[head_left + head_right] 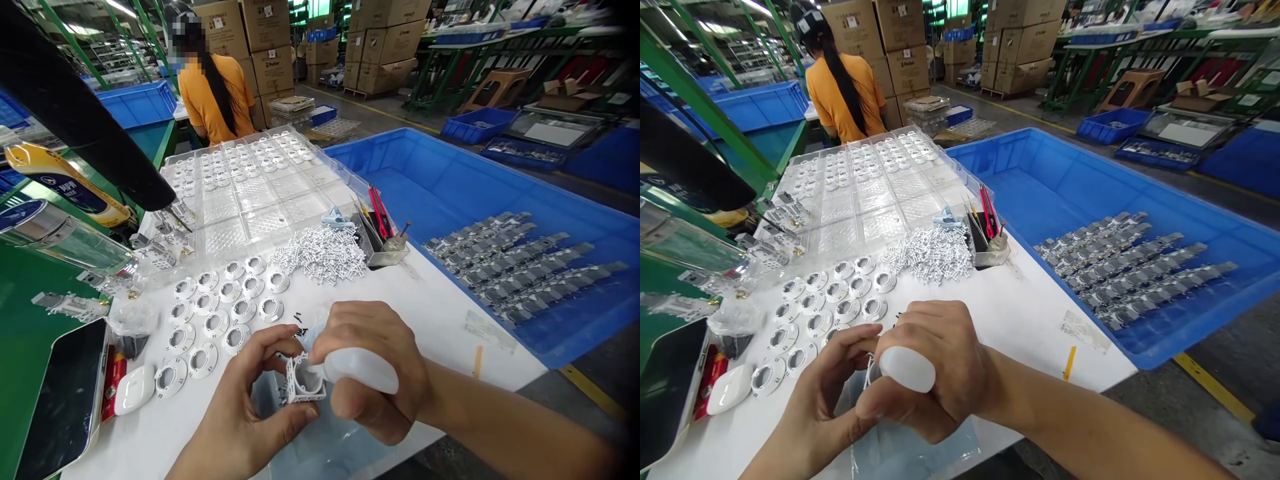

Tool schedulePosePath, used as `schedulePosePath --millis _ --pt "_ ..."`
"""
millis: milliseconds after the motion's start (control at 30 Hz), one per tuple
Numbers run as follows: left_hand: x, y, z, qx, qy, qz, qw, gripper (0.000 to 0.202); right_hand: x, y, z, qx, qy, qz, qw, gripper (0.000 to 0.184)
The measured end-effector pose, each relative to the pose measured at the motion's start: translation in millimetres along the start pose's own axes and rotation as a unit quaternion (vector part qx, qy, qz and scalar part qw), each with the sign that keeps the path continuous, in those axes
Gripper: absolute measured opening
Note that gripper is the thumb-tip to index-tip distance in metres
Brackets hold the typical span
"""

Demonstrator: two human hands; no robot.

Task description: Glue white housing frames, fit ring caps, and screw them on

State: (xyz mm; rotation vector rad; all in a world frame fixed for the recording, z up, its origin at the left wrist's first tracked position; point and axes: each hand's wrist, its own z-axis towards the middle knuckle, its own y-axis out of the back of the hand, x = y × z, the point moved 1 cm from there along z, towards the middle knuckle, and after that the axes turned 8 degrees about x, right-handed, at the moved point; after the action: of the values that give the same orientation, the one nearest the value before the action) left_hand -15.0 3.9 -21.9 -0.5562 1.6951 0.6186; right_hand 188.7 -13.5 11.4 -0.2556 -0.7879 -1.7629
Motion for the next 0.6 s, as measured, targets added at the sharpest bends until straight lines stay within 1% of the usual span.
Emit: schedulePosePath --millis 100,267,500,600 --pt "-0.9 -0.3 0.5 -0.005 0.010 -0.001 1.000 0.067 -0.8 -0.3 -0.2 0.001 -0.004 -0.003 1.000 0.045" --pt "-1.9 -2.0 1.2 -0.023 0.009 -0.020 0.999 0.067 -0.4 0.0 0.2 0.008 -0.009 -0.007 1.000 0.043" --pt "-0.9 -2.5 0.5 -0.022 0.006 -0.025 0.999 0.067 -0.3 0.3 -1.8 0.013 -0.007 -0.008 1.000 0.044" --pt "-0.4 -2.0 0.4 -0.021 0.011 -0.018 1.000 0.068 -1.1 -0.2 -1.5 0.004 -0.006 0.001 1.000 0.042"
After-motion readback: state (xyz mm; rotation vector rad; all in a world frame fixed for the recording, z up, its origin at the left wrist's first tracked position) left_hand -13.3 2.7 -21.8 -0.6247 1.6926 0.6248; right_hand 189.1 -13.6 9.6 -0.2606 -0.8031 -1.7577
